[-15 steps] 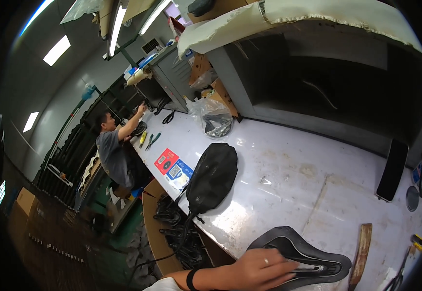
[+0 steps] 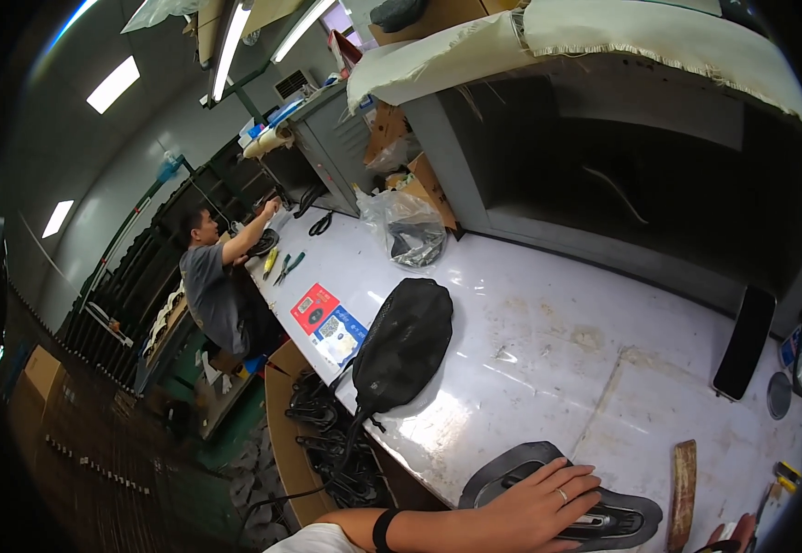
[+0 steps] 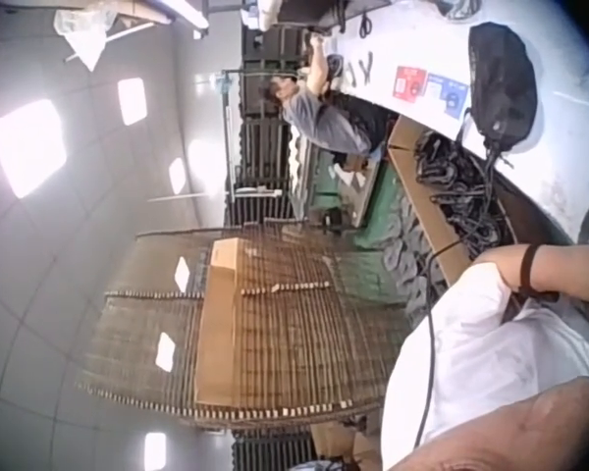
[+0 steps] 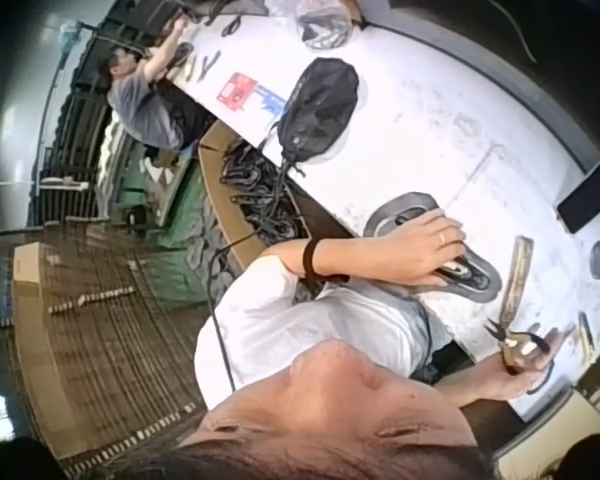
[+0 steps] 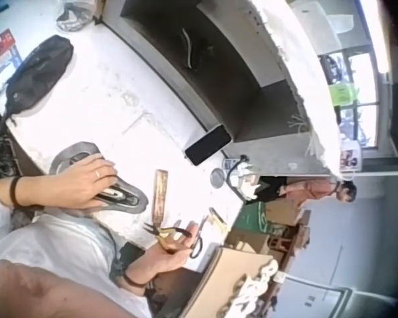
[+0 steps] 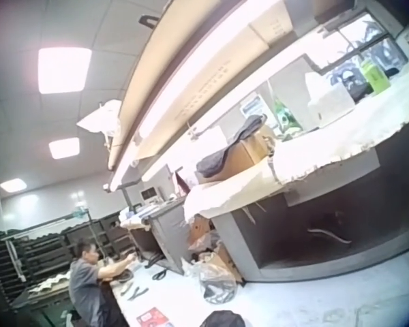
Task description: The person trims the edges of a bicycle saddle with shears, places it onto a leather piece, and then uses a utility knife to trim excess material from the underside and the inner opening.
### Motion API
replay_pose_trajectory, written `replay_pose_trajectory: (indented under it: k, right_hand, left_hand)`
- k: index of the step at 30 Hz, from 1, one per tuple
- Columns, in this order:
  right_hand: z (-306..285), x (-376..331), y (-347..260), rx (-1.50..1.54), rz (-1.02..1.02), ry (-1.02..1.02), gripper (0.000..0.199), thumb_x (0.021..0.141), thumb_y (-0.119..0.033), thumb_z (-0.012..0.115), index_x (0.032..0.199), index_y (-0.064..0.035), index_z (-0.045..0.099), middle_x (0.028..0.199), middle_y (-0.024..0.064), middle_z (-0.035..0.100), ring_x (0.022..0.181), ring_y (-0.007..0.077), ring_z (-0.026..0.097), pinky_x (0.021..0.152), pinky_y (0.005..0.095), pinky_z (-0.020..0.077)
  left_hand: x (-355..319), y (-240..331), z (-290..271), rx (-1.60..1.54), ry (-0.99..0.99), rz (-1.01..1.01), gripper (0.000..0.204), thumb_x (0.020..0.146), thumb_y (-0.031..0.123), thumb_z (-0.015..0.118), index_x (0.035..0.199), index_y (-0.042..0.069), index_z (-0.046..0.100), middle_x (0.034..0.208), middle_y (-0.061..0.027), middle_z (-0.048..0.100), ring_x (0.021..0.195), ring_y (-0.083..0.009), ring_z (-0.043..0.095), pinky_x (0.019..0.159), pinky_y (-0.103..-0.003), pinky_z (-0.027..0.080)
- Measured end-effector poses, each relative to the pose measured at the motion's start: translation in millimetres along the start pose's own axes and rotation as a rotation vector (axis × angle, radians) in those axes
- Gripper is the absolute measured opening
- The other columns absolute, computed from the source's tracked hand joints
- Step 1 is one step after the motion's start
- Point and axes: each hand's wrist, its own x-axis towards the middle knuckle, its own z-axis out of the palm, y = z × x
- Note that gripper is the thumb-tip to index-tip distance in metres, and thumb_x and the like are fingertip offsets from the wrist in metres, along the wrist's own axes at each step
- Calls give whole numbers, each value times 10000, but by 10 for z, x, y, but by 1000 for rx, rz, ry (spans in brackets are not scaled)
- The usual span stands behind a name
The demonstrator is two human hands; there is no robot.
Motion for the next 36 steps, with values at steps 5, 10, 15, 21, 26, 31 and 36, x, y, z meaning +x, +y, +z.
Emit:
replay_pose_trajectory:
  k: [5, 10, 15, 21, 26, 31, 36]
  right_hand:
    - [-163, -26, 184, 254, -87, -311, 565, 1048, -520, 549, 841, 5, 566, 1318, 322, 603, 1104, 410, 653, 915, 500, 575]
    - [118, 1, 140, 261, -94, -356, 532, 1074, -549, 379, 884, -64, 484, 904, 108, 527, 686, 190, 492, 610, 308, 449]
    - [294, -27, 314, 510, -38, -261, 628, 1041, -563, 551, 904, 50, 553, 823, 161, 595, 677, 235, 591, 666, 383, 544]
    - [234, 29, 323, 433, -668, -190, 312, 1004, -250, 692, 959, 33, 567, 838, 176, 616, 739, 260, 638, 613, 354, 543]
    - [-75, -81, -43, 288, -343, -234, 466, 1041, -440, 581, 773, -70, 486, 905, 149, 578, 726, 277, 587, 611, 425, 507]
    - [-228, -43, 27, 305, -302, -274, 573, 1034, -534, 527, 732, -52, 457, 848, 175, 594, 667, 280, 596, 579, 399, 513]
    - [-206, 59, 7, 267, -178, -564, 551, 1048, -490, 521, 717, -54, 458, 841, 262, 695, 641, 305, 653, 614, 400, 546]
  left_hand:
    - [136, -24, -21, -68, 24, 10, 614, 822, 308, 813, 1265, -48, 578, 1350, -216, 555, 1276, -385, 517, 1103, -499, 412]
    - [177, -21, -358, -16, 160, -80, 546, 816, 331, 854, 1183, -16, 647, 1168, -183, 673, 1033, -379, 645, 961, -467, 510]
    - [213, 42, -545, -90, 306, -166, 512, 761, 204, 879, 1184, -7, 680, 1181, -184, 683, 1074, -360, 656, 923, -426, 513]
    - [330, 287, -698, -101, 138, -45, 576, 661, 119, 912, 1156, -55, 677, 1141, -207, 668, 1027, -390, 640, 907, -446, 521]
    - [372, 390, -608, -137, -71, 82, 573, 677, 171, 895, 1168, -34, 681, 1196, -194, 625, 1053, -391, 620, 890, -471, 511]
    - [403, 487, -258, -113, -157, 56, 538, 722, 212, 849, 1188, -1, 686, 1263, -177, 608, 1120, -395, 593, 943, -477, 488]
    - [447, 352, -84, -12, -181, 50, 584, 760, 340, 872, 1177, -14, 668, 1225, -148, 620, 1103, -334, 603, 887, -426, 488]
